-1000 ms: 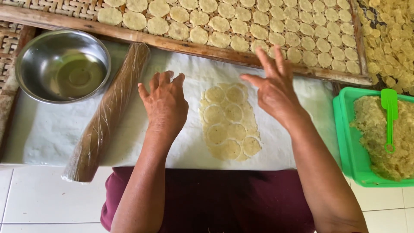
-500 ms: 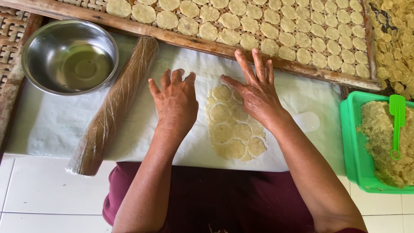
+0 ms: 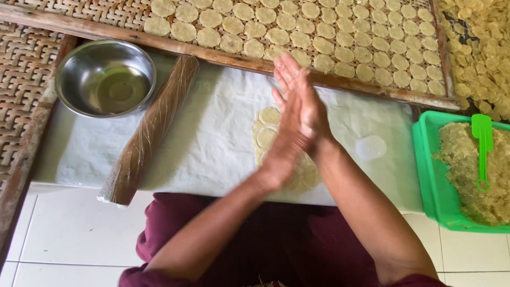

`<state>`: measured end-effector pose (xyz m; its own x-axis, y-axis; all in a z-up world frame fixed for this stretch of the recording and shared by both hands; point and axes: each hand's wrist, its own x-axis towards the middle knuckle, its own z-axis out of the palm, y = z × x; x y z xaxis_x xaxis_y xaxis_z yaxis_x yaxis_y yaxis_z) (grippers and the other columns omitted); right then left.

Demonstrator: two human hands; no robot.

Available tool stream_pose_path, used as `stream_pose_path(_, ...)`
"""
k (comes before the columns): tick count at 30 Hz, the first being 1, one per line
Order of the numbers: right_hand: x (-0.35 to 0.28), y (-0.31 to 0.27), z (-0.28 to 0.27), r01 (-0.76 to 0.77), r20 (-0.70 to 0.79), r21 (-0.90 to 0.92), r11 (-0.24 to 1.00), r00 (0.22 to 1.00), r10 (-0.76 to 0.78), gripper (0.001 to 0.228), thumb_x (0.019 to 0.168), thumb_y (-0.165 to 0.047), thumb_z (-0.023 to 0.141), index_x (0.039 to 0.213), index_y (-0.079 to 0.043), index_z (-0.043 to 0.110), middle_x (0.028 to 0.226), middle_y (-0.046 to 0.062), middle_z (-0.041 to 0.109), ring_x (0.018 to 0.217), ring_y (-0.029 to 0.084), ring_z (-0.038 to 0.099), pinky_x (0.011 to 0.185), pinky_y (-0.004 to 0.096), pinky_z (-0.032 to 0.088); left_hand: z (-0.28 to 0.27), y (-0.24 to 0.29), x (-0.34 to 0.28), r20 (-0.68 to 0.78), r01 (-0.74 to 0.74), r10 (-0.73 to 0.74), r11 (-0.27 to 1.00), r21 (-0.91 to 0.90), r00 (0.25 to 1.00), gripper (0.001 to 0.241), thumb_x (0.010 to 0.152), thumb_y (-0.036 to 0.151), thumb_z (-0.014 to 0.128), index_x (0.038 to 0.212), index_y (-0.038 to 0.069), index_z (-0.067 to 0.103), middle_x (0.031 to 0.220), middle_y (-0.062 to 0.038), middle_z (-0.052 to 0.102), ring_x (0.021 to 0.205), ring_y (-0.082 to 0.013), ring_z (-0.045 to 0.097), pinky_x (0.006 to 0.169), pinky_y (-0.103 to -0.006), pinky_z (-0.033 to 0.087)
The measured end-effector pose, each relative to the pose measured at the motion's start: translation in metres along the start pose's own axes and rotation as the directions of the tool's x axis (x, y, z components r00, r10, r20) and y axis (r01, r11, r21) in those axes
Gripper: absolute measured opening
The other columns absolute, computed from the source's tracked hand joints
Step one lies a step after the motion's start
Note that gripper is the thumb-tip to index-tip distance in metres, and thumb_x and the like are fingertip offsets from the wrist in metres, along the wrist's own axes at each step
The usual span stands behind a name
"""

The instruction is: Shaping small pieces of dough into flat discs and placing them on a bamboo drying rack.

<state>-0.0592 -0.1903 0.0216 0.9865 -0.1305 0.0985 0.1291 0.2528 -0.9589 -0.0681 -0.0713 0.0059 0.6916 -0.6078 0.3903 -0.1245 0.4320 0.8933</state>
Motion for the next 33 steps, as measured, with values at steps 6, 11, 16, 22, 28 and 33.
stream_pose_path(6,-0.041,-0.008,0.014,0.055,0.013,0.128,0.99,0.998,-0.058,0.077,0.106,-0.055,0.037,0.167,-0.014,0.013,0.177,0.007,0.013,0.164,0.027,0.015,0.133,0.047,0.013,0.027,-0.013,0.006,-0.142,0.021,0.059,0.865,0.502,0.988,0.076,0.113,0.056,0.015,0.169,0.004,0.009,0.179,-0.019,0.0,0.169,-0.0352,-0.006,0.136,-0.048,-0.005)
stream_pose_path(11,-0.063,-0.02,0.046,0.145,0.052,0.058,0.988,0.988,-0.148,0.07,0.114,-0.053,0.031,0.169,-0.012,0.018,0.181,0.008,0.011,0.169,0.024,0.01,0.138,0.041,0.01,0.007,-0.004,0.043,-0.342,-0.07,0.241,0.893,0.444,0.908,0.073,0.115,0.057,0.013,0.168,0.008,0.01,0.177,-0.017,0.009,0.166,-0.0339,0.007,0.137,-0.0482,0.009)
stream_pose_path(16,-0.043,-0.016,0.012,0.177,-0.043,0.063,0.982,0.984,-0.174,0.067,0.113,-0.052,0.027,0.169,-0.019,0.01,0.18,0.003,0.002,0.167,0.024,0.007,0.137,0.041,0.012,0.02,-0.008,0.015,-0.258,-0.121,0.241,0.907,0.404,0.936,0.064,0.119,0.05,0.03,0.169,0.012,0.016,0.178,-0.016,0.017,0.167,-0.0342,0.018,0.139,-0.048,0.022)
stream_pose_path(22,-0.021,-0.015,-0.048,-0.102,-0.108,0.021,0.995,0.989,0.104,0.077,0.102,-0.06,0.047,0.165,-0.021,0.025,0.175,0.01,0.023,0.163,0.027,0.016,0.128,0.04,0.015,-0.029,-0.012,0.0,0.107,0.074,-0.129,0.908,0.412,0.986,0.037,0.111,0.027,0.054,0.145,0.013,0.06,0.161,-0.012,0.054,0.147,-0.0275,0.056,0.123,-0.0372,0.047)
stream_pose_path(28,-0.018,-0.028,-0.052,-0.08,-0.137,-0.066,0.995,0.988,0.07,0.085,0.094,-0.053,0.06,0.164,-0.019,0.024,0.174,0.009,0.018,0.161,0.023,0.01,0.121,0.043,0.009,-0.092,-0.012,0.012,-0.008,0.069,-0.208,0.29,0.955,0.978,0.064,0.086,0.0,0.061,0.145,0.025,0.059,0.161,-0.012,0.036,0.15,-0.0375,0.027,0.118,-0.0619,0.027)
stream_pose_path(33,-0.026,-0.025,-0.053,-0.094,-0.088,-0.091,0.991,0.992,0.086,0.077,0.101,-0.041,0.063,0.163,-0.014,0.027,0.173,0.016,0.022,0.161,0.028,0.02,0.128,0.045,0.017,-0.101,-0.041,-0.003,-0.085,0.072,-0.333,-0.053,0.996,0.939,0.07,0.078,-0.002,0.061,0.143,0.025,0.058,0.168,-0.013,0.01,0.154,-0.0434,-0.004,0.112,-0.0799,0.003)
